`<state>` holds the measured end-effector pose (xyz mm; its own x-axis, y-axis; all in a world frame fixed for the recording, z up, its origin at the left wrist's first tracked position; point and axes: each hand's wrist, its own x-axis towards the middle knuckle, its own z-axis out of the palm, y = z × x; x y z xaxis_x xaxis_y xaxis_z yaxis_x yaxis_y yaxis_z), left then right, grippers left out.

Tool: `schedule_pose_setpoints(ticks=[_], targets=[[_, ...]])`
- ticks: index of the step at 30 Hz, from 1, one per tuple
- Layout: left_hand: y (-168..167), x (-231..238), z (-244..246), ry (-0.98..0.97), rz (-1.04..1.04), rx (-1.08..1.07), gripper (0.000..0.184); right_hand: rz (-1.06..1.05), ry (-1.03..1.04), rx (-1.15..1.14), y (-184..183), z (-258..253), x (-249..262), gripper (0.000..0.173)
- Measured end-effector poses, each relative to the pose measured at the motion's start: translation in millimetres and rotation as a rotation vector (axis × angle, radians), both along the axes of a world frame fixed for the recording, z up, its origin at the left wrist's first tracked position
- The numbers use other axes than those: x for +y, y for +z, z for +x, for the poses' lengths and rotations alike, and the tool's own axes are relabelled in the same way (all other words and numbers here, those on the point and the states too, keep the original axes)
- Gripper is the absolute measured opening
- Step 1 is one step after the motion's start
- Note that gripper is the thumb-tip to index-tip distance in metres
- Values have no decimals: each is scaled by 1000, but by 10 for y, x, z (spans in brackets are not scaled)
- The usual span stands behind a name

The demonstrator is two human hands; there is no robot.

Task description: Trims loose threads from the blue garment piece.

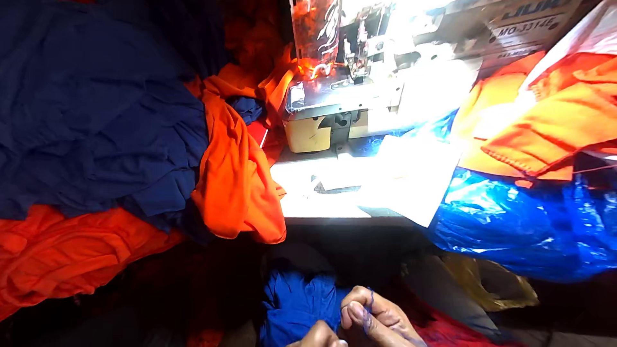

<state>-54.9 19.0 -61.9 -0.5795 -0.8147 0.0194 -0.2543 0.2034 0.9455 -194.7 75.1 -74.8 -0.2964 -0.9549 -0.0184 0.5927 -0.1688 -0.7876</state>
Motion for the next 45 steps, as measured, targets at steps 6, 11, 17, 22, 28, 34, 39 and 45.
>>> schedule_pose_setpoints(ticks=[6,11,17,22,28,34,39,45], targets=[[-300,-540,416,353,73,-48,17,107,-101,277,236,-790,450,18],[95,-398,186,14,323,315,16,189,39,494,157,-862,582,16],[498,-402,-50,-185,366,318,16,-125,223,572,312,-552,85,45],[552,-460,-166,-172,160,192,13,-3,264,427,319,-536,-33,16],[458,-570,-310,-261,194,245,3,136,402,-52,247,-653,15,16],[447,-678,-457,-254,79,235,6,32,281,95,249,-646,-3,11],[450,-790,-567,-162,-141,92,10,148,166,87,360,-686,-34,22],[732,-771,-451,-177,-359,-153,35,188,7,57,508,-761,-63,23]])
